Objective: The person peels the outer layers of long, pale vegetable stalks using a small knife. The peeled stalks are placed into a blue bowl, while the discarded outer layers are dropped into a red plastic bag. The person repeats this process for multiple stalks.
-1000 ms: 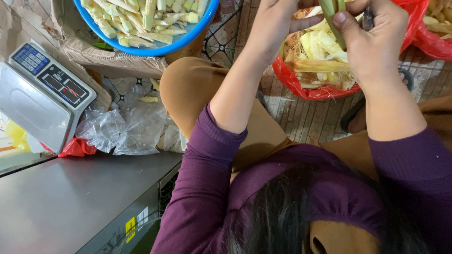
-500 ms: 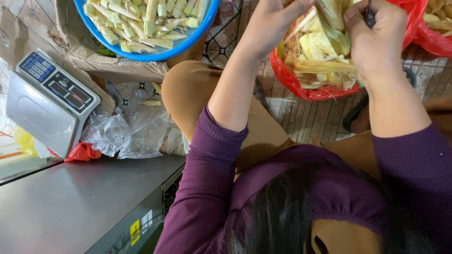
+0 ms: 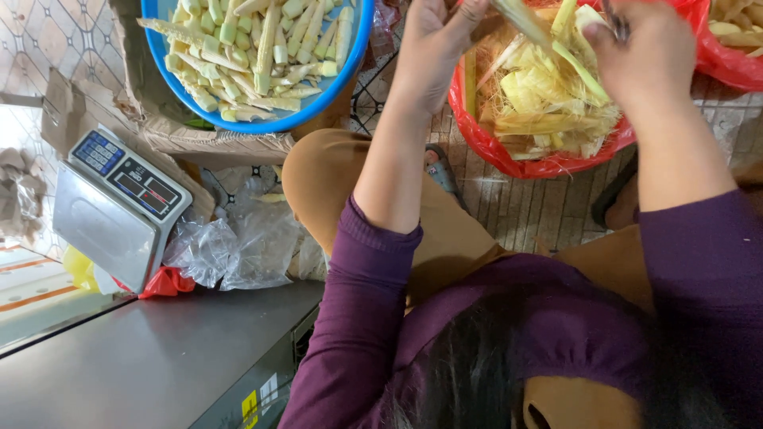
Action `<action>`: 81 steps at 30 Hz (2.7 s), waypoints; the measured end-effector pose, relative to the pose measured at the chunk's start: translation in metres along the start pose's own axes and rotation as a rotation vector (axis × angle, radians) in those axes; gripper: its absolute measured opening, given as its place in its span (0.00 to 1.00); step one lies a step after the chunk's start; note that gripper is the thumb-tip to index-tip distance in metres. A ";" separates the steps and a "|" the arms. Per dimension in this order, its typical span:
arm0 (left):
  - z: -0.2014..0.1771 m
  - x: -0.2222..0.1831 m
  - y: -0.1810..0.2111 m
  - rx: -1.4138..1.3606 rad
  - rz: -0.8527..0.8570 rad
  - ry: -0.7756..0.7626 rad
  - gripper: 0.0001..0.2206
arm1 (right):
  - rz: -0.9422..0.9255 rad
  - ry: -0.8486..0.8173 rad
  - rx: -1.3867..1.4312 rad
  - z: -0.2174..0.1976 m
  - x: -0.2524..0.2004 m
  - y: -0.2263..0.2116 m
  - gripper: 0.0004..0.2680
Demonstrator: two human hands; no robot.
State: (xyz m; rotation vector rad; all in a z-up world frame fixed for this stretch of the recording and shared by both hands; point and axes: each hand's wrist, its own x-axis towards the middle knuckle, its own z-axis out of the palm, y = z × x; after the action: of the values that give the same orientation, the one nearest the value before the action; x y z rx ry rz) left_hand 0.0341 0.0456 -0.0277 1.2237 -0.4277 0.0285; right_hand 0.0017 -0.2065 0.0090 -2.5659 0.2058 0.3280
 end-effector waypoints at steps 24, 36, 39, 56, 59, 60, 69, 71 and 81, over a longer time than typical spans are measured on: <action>0.041 0.007 0.005 0.204 -0.317 -0.072 0.12 | -0.363 0.316 -0.060 0.019 0.054 0.084 0.06; 0.033 0.013 -0.092 -0.479 -0.060 0.093 0.10 | -0.312 -0.325 1.014 0.027 0.024 0.011 0.17; 0.023 0.018 -0.121 -0.618 -0.116 0.178 0.16 | -0.313 -0.507 1.181 0.056 0.039 0.028 0.24; 0.040 0.020 -0.045 0.609 -0.614 0.096 0.34 | -0.317 -0.386 0.582 0.097 0.113 0.131 0.09; 0.009 0.038 -0.152 0.232 -0.312 0.212 0.19 | -0.426 -0.421 0.644 0.078 0.121 0.164 0.19; 0.012 0.035 -0.140 0.205 -0.313 0.186 0.19 | -0.402 -0.394 0.631 0.061 0.097 0.129 0.19; 0.031 0.018 -0.064 -0.553 -0.147 0.005 0.15 | -0.215 -0.288 0.971 0.013 0.006 0.011 0.26; 0.027 0.015 -0.038 -0.265 -0.208 0.060 0.15 | -0.166 -0.365 0.816 0.011 -0.002 0.003 0.08; 0.023 0.020 0.005 0.095 -0.428 0.491 0.19 | -0.404 -0.007 0.259 -0.009 0.002 0.006 0.04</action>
State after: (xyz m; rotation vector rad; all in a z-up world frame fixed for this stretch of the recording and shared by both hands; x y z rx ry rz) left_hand 0.0443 0.0216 -0.0106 1.3296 0.2689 -0.0179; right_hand 0.0044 -0.2168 0.0132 -2.2802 -0.2565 0.1457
